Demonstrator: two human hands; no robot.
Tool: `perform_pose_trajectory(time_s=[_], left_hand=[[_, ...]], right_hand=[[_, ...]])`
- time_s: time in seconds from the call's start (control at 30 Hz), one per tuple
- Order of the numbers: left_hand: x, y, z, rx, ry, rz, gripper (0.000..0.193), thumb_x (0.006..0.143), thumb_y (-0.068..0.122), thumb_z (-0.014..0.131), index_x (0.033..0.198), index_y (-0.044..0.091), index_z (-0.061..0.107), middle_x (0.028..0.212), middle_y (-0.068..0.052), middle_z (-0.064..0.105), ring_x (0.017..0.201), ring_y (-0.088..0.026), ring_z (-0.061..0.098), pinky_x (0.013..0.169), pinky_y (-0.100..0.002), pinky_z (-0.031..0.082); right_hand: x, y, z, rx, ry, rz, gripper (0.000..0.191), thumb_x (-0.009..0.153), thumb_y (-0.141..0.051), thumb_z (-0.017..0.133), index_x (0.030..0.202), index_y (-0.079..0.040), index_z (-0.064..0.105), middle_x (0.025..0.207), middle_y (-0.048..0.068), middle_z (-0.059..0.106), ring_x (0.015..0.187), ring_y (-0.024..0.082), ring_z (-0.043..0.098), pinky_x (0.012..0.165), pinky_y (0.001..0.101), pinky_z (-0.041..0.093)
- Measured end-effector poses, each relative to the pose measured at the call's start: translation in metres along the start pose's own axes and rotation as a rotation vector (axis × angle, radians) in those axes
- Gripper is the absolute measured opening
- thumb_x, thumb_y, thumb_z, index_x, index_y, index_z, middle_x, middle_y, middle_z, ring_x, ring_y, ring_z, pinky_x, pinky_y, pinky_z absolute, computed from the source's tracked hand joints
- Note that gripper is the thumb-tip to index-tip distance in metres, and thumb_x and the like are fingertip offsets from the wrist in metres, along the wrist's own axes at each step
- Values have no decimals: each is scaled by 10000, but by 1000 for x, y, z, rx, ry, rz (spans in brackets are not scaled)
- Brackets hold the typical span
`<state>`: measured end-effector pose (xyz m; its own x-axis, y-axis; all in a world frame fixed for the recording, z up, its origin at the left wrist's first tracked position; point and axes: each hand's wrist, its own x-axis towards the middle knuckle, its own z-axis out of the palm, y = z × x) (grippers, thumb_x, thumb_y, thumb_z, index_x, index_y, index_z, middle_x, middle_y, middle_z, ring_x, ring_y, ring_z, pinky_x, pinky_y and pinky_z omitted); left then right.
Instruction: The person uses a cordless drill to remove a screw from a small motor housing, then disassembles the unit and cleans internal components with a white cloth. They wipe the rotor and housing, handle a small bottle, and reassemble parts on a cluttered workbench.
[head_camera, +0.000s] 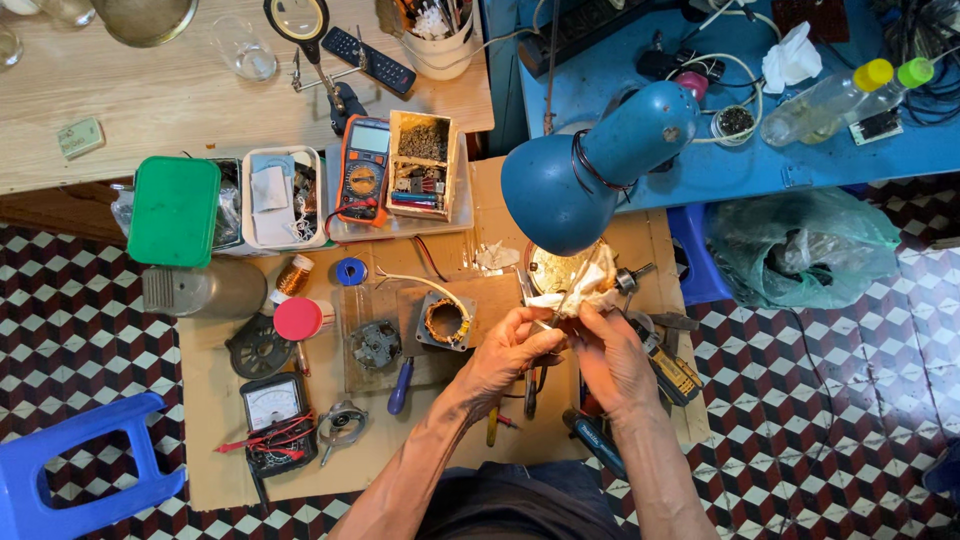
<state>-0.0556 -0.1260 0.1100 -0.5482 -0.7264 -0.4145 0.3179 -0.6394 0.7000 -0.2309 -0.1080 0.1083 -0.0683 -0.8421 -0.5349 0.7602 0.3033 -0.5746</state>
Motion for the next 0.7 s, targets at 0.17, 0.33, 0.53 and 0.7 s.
perform_pose_trajectory(time_s=[0.17,0.33,0.53,0.7], left_hand=[[-3,12,-1,-108,-87,-75,494,994,281,666,1383,18,513,1148,-74,689,1024,-129,677,831,-269,559],[-12,21,-2,-396,-226,-161,530,1020,378,664,1371,-3,553,1180,-99,682,1021,-173,687,827,-253,573],[-16,17,8,-582,-103,-283,597,905,358,724,1335,-19,554,1185,-146,698,1082,-178,709,932,-258,617],[-15,17,24,-260,38,-144,524,850,274,807,1222,-4,565,1110,-141,719,986,-219,737,900,-320,624]], right_hand=[[-7,-7,1,-94,-84,36,425,928,-106,642,1343,-41,577,1281,46,646,1193,164,583,1080,345,441],[-6,-13,-16,-179,-196,91,309,1033,-134,667,1295,26,632,1150,45,678,971,118,579,952,324,485],[-11,-13,-30,-315,-146,43,256,981,-147,659,1192,-4,679,1062,24,695,956,115,617,939,303,502],[-25,-8,-21,-189,-94,-60,240,975,-132,657,1173,2,684,1150,32,694,1082,134,618,1013,316,488]])
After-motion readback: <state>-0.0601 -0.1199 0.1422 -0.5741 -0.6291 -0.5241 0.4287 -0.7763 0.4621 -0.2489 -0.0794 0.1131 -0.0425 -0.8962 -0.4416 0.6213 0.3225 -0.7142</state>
